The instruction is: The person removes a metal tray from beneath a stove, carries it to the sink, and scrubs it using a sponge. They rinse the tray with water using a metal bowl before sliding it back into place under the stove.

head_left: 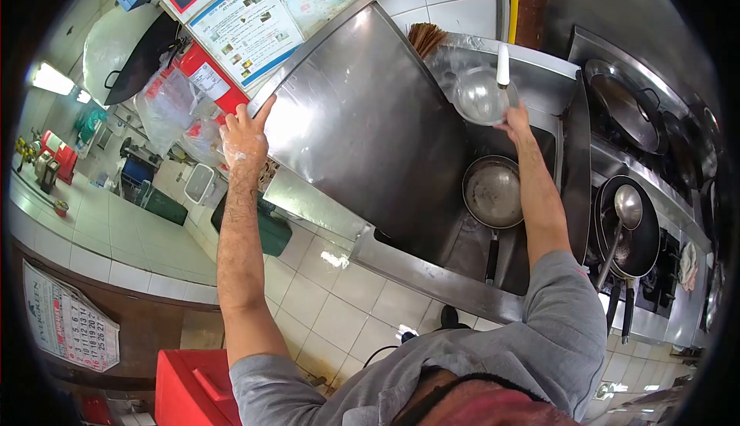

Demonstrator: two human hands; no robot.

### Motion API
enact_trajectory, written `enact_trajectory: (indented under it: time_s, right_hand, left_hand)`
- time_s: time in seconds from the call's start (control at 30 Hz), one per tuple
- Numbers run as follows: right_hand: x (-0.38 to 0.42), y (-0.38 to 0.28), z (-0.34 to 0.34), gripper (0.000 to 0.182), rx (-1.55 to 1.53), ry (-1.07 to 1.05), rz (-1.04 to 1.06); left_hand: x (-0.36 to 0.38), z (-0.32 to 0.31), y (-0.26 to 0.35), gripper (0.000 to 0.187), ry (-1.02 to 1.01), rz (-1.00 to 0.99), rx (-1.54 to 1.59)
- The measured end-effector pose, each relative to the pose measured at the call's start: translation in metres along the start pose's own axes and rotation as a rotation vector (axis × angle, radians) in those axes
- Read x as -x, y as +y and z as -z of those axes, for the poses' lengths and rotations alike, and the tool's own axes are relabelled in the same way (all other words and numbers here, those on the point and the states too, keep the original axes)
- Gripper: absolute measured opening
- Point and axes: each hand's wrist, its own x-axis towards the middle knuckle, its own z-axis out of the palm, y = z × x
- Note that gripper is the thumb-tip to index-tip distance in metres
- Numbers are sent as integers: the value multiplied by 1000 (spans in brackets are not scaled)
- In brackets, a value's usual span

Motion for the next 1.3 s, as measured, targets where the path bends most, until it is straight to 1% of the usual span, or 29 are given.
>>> enact_trajectory:
  time_s: [0.07,0.13,0.17,0.23,0.27,0.33,0.37,0.43,0.5,0.53,0.57,0.6,0.63,0.67,0.73,0.83,0.9,0.93,0.97,1.0,1.03,1.1,1.13,1.2,1.23,1.3]
  right_hand:
    - [3,20,35,49,138,16,-67]
    - [11,45,65,41,292,2,-144]
    - [17,56,76,38,347,-17,-181]
    - [6,95,101,35,520,-75,-236]
    - [8,97,95,35,526,-84,-226]
    - [9,98,83,29,809,-190,-305]
    - [10,87,68,29,814,-191,-299]
    - [3,57,25,24,630,-314,-289]
    - [-2,19,-32,20,535,-248,-151]
    - [-5,-1,-57,19,438,-213,-119]
    - [12,-35,-84,20,304,-236,-79]
    - [-4,-50,-103,20,252,-384,-79]
    - [-18,-60,-127,20,279,-234,-42]
    - [-21,-81,-145,24,321,-252,-49]
    - [-32,-112,-175,29,403,-219,29]
    - [-15,-161,-209,29,460,-223,89]
    - [-2,-185,-224,28,487,-157,196]
    - [2,-196,-229,28,495,-163,197]
    - [5,-206,-234,28,594,-211,185]
    - [8,-214,-239,28,692,-260,172]
    - [11,-219,-245,28,699,-266,170]
    - [18,-225,-256,27,838,-311,185]
    - [27,-229,-262,26,895,-392,167]
    - [51,-232,-278,27,955,-439,176]
    - [68,-237,-287,29,1005,-471,191]
    - [137,-244,-311,29,1058,-432,231]
  left_hand:
    - [1,-3,1,74,3,6,-6]
    - [2,-7,-1,70,87,3,-1]
    - [3,-5,-2,70,82,18,-4]
    - [4,0,0,67,64,14,12]
    - [5,6,1,65,37,18,30]
    - [5,8,1,64,32,28,34]
    - [5,9,2,64,28,23,39]
    - [5,10,1,63,24,27,35]
    - [4,12,1,63,-22,21,49]
    - [5,12,1,63,-25,23,47]
    - [5,13,1,63,-29,23,52]
    - [4,14,1,62,-33,24,57]
    - [5,14,1,62,-36,29,53]
    - [5,13,1,62,-28,30,59]
    - [6,14,1,61,-44,40,90]
    - [6,8,0,61,-5,41,98]
    - [8,8,1,61,-41,47,145]
    - [7,3,2,61,34,16,152]
    - [8,4,4,60,109,-15,158]
    - [10,5,10,55,93,-44,165]
    - [10,5,16,55,86,-39,168]
    - [7,2,28,56,162,-327,182]
    - [4,1,36,56,149,-318,187]
    - [-4,0,51,46,3,-549,358]
    - [-9,-2,54,46,-3,-543,362]
    - [-18,-6,55,38,-80,-591,368]
